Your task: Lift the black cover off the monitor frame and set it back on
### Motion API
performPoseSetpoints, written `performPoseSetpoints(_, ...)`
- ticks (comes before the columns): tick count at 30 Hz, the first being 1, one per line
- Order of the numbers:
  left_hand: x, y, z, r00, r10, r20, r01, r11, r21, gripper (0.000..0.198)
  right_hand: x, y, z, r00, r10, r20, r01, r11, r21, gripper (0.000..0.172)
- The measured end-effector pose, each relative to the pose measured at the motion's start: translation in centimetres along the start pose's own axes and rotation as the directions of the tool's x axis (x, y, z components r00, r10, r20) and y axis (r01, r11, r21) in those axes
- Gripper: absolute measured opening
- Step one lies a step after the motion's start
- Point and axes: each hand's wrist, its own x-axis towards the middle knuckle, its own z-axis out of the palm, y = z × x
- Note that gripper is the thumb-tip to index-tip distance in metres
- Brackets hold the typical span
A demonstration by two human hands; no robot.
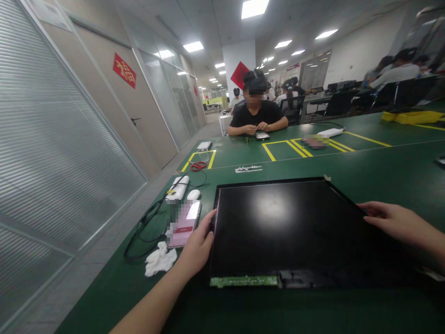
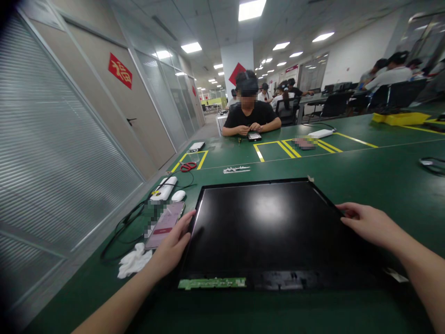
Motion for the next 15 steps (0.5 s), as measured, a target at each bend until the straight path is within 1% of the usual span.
performPoseSetpoints(2,0.0,0.5,0.2,0.998,-0.055,-0.02,0.048,0.968,-0.248,0.063,0.1,0.1,-0.2,0.998,0.017,0.067,-0.021,0.998,0.056,0.05)
performPoseSetpoints(3,0.0,0.9,0.3,0.995,-0.096,-0.029,0.08,0.933,-0.35,0.064,0.1,0.0,-0.3,0.998,0.02,0.067,-0.024,0.998,0.059,0.05)
performPoseSetpoints(5,-0.1,1.5,0.5,0.983,-0.177,-0.048,0.133,0.867,-0.48,0.066,0.1,-0.2,-0.4,0.998,0.027,0.059,-0.03,0.998,0.06,0.048)
performPoseSetpoints(7,-0.1,1.9,0.6,0.969,-0.24,-0.059,0.174,0.832,-0.527,0.065,-0.1,-0.5,-0.6,0.998,0.038,0.054,-0.042,0.997,0.063,0.047)
performPoseSetpoints(9,-0.2,1.9,0.8,0.952,-0.297,-0.074,0.212,0.815,-0.54,0.063,-0.2,-0.9,-0.7,0.997,0.052,0.058,-0.056,0.996,0.071,0.046)
performPoseSetpoints(12,0.0,1.5,1.0,0.924,-0.371,-0.097,0.255,0.783,-0.567,0.062,-0.3,-1.2,-0.9,0.997,0.055,0.052,-0.059,0.995,0.084,0.046)
performPoseSetpoints(15,0.2,1.1,1.3,0.903,-0.423,-0.08,0.284,0.725,-0.627,0.064,-0.3,-1.0,-0.5,0.999,0.029,0.029,-0.032,0.994,0.105,0.045)
